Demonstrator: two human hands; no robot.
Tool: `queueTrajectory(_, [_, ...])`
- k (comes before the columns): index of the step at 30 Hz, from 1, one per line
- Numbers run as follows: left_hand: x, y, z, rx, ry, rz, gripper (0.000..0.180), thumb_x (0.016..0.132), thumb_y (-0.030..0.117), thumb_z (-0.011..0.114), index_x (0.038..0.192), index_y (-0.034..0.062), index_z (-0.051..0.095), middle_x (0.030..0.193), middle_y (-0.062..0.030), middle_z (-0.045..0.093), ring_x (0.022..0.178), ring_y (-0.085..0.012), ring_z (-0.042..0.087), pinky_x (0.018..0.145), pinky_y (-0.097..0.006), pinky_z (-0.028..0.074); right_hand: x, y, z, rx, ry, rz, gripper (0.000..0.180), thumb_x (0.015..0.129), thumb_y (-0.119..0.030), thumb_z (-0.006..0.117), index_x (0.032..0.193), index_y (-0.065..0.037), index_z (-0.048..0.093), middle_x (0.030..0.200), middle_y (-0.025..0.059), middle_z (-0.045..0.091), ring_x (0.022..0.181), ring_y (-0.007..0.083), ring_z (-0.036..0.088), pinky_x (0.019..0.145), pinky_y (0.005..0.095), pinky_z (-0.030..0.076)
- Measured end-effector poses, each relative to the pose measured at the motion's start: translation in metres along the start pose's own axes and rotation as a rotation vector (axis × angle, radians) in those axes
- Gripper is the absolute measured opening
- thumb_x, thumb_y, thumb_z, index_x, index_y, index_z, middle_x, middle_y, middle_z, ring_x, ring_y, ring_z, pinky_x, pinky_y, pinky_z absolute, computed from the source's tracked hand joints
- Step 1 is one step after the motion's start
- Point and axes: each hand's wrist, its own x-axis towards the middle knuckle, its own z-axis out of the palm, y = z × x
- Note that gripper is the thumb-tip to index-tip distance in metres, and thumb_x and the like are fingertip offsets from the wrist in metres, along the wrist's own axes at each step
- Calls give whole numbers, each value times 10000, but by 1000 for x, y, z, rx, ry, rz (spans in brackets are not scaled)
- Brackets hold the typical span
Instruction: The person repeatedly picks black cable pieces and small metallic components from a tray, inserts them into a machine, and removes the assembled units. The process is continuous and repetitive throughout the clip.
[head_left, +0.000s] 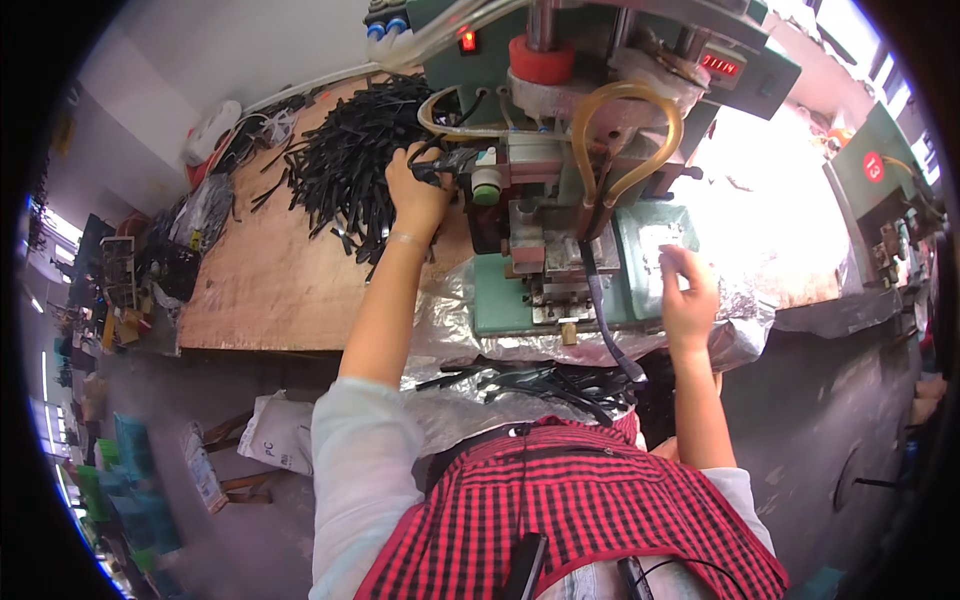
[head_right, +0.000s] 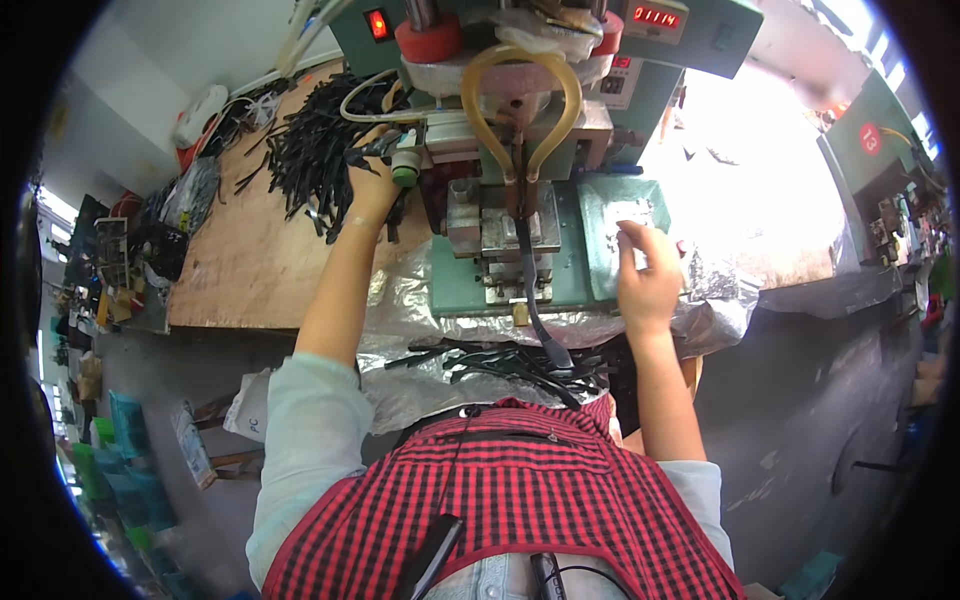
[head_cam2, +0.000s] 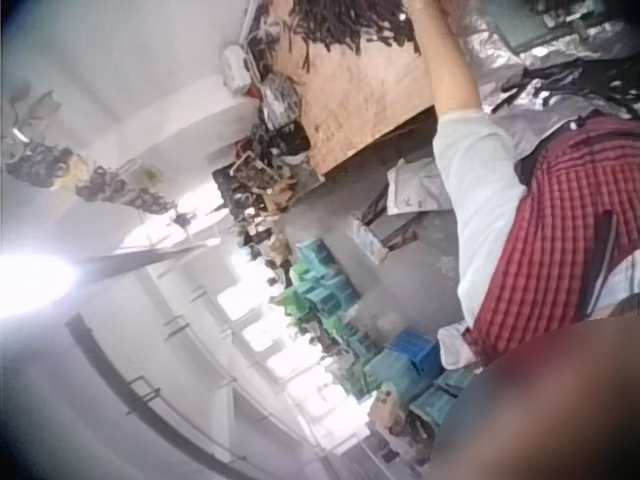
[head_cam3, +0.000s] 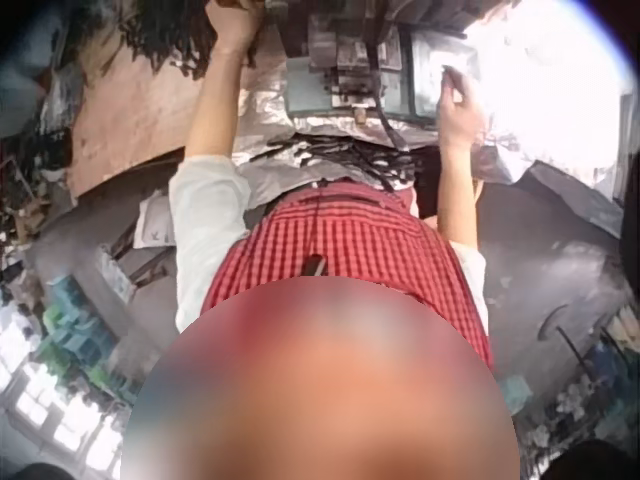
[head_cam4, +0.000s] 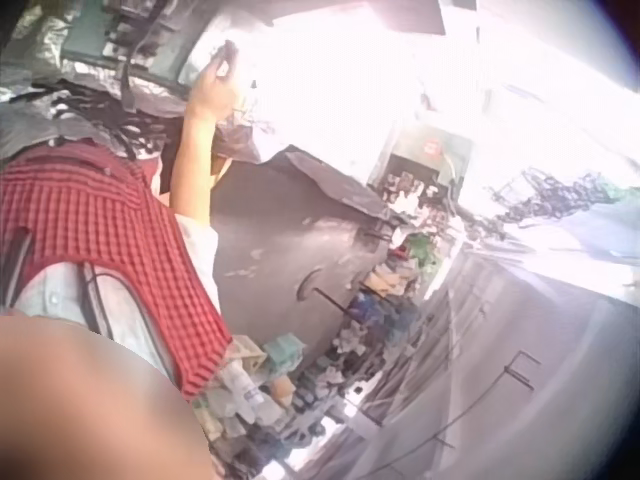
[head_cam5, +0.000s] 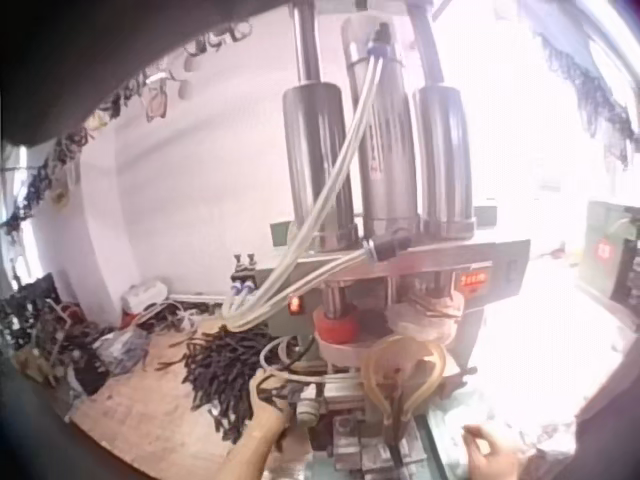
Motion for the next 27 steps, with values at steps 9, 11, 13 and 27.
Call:
queueTrajectory(9, [-50,3,3,197,-350,-143,186,880,84,649,1005,61,786,1180,-114,749,1001,-319,658,937,-441,526,-26,33,-31,-23,11,137,144,908,19,703,1043,-3,746,987,125,751,946,268,729,901,359,543])
queueTrajectory(11, [-74,-14,-34,77,-289,-136,170,852,100,720,997,58,800,1263,-110,738,979,-324,656,898,-418,544,-39,34,-51,-55,39,154,160,900,36,702,1050,0,742,985,123,742,946,274,714,887,363,536])
queueTrajectory(13, [-78,-13,-69,36,-196,-106,190,859,115,774,1042,93,818,1291,-101,737,974,-309,646,912,-386,533,-54,46,-68,-85,80,133,156,892,50,687,1033,3,737,986,123,733,917,283,686,867,365,524])
queueTrajectory(27, [-87,65,-84,-910,-210,-600,359,1125,213,529,1369,-41,599,1230,-130,745,1116,-178,709,982,-277,538,37,-68,17,379,-57,-105,164,867,52,709,1021,3,738,1024,117,738,968,244,704,887,344,534])
